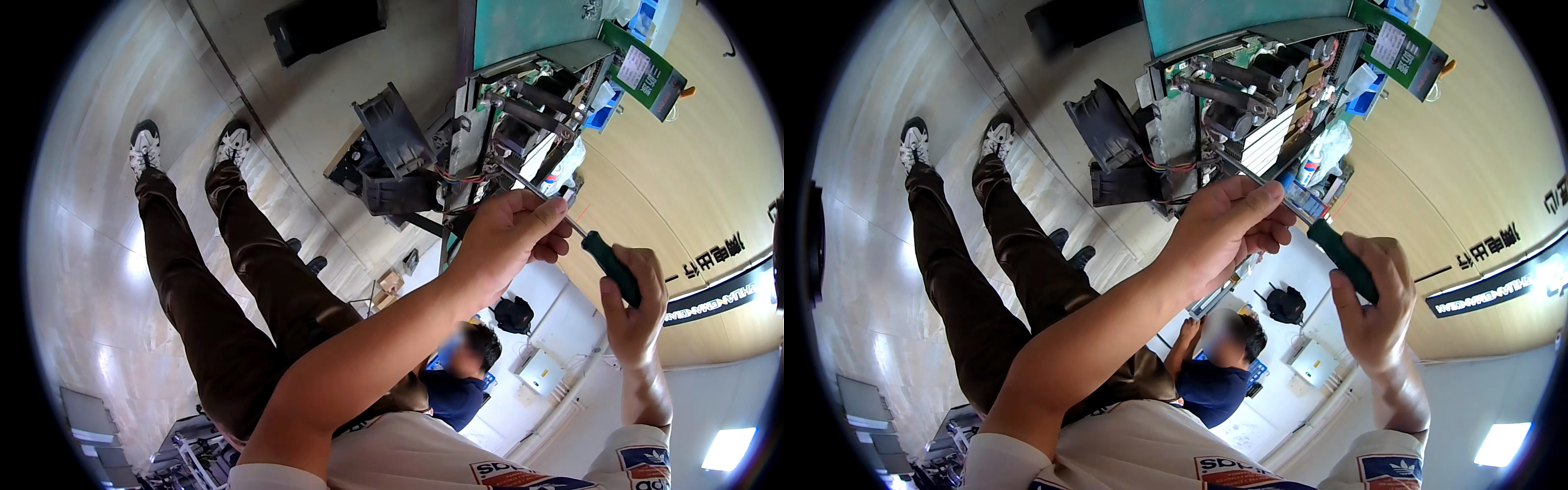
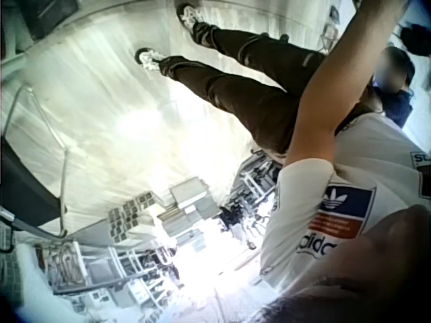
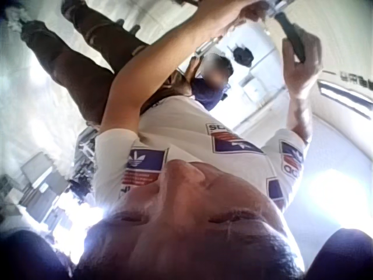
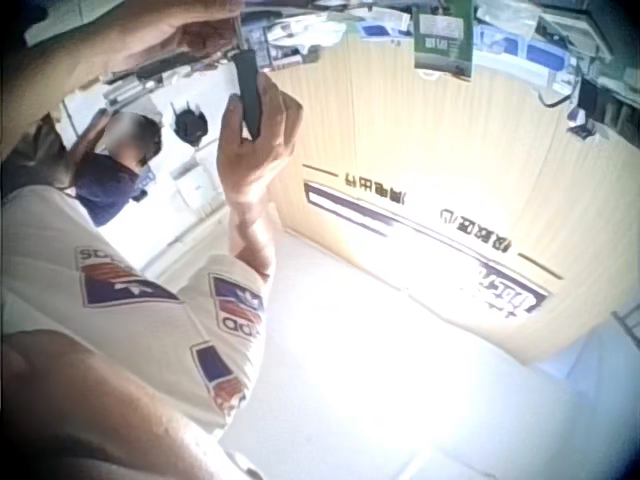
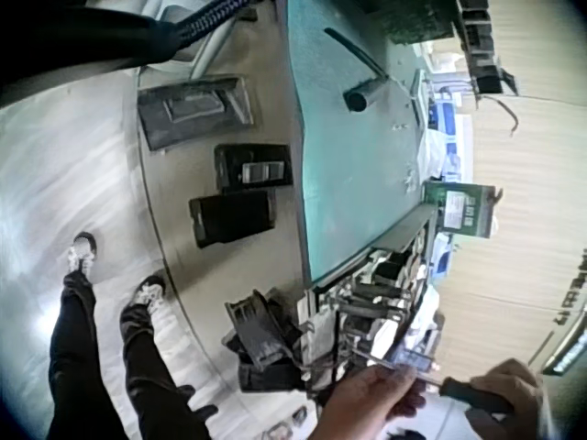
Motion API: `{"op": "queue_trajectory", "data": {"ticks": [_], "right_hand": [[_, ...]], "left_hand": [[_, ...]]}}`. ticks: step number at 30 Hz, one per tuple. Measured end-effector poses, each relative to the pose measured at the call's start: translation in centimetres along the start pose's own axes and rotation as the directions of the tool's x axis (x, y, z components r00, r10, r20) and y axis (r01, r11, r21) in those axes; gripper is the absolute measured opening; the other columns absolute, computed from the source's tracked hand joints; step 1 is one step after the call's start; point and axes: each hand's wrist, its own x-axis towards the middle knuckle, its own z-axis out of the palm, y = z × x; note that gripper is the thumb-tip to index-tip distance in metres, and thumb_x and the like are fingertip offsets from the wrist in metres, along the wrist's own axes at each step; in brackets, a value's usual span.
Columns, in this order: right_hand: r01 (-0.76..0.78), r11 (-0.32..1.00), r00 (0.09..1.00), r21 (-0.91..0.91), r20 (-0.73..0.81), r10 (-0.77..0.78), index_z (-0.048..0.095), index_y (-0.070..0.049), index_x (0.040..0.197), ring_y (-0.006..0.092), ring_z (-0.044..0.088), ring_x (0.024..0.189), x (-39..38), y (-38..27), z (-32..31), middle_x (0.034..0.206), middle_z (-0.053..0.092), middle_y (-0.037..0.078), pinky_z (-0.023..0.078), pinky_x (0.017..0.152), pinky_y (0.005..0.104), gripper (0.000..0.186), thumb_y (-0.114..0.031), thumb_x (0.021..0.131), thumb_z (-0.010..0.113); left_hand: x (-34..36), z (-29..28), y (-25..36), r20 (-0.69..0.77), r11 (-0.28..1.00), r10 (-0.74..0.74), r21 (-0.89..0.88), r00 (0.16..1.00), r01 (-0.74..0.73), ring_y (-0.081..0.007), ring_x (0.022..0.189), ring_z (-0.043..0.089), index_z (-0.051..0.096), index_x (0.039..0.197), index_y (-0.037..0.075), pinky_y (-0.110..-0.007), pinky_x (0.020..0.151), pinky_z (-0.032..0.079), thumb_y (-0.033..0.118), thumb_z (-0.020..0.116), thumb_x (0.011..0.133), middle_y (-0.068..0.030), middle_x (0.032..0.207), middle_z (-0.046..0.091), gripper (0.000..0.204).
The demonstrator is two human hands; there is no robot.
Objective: The person uses a heat gun and screwdriver to disassemble a power supply unit, removing screws and heating components on the circuit board.
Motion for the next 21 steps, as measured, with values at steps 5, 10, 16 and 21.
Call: {"op": "queue_trajectory", "data": {"ticks": [5, 10, 16, 21], "right_hand": [[0.295, 0.925, 0.953, -0.24, 0.001, -0.303, 0.064, -0.006, 0.113, 0.0216, 0.054, 0.07, -0.5, 0.6, 0.5, 0.107, 0.049, 0.014, 0.046, 0.059, 0.0293, 0.051, 0.013, 0.067, 0.075], [0.094, 0.996, 0.992, 0.009, -0.084, -0.093, 0.058, -0.001, 0.122, 0.0146, 0.053, 0.068, 0.0, 0.8, 0.5, 0.101, 0.058, 0.013, 0.044, 0.056, 0.0264, 0.047, -0.017, 0.082, 0.076], [-0.438, 0.862, 0.898, 0.254, 0.091, 0.43, 0.056, 0.005, 0.119, 0.0084, 0.052, 0.066, -1.1, 0.3, -1.1, 0.082, 0.063, 0.008, 0.042, 0.061, 0.0247, 0.052, -0.043, 0.099, 0.053], [0.008, 1.0, 0.999, -0.026, -0.053, -0.009, 0.057, 0.0, 0.111, 0.0196, 0.054, 0.079, -0.6, 1.0, -0.4, 0.095, 0.056, 0.014, 0.045, 0.068, 0.0295, 0.03, -0.01, 0.086, 0.07]], "left_hand": [[0.2, 0.5, -0.2, -0.087, 0.999, -0.003, -0.04, 0.996, 0.0, -0.0174, 0.076, 0.069, 0.058, 0.092, 0.002, -0.026, 0.065, 0.053, 0.025, 0.069, 0.093, -0.0127, 0.09, 0.069, 0.026], [0.5, 0.3, -0.4, -0.057, 0.999, 0.046, -0.018, 0.997, -0.048, -0.0155, 0.078, 0.069, 0.06, 0.098, 0.0, -0.024, 0.065, 0.051, 0.021, 0.068, 0.093, -0.0127, 0.096, 0.071, 0.023], [0.4, -0.3, -0.4, 0.068, 0.991, 0.12, -0.075, 0.99, -0.115, -0.0158, 0.088, 0.068, 0.059, 0.112, 0.003, -0.024, 0.071, 0.049, 0.013, 0.06, 0.097, -0.0113, 0.106, 0.07, 0.017], [0.5, -0.3, -0.3, 0.124, 0.986, 0.094, -0.149, 0.988, -0.075, -0.0179, 0.096, 0.065, 0.054, 0.12, 0.005, -0.029, 0.078, 0.047, 0.009, 0.052, 0.1, -0.0118, 0.114, 0.067, 0.021]]}}
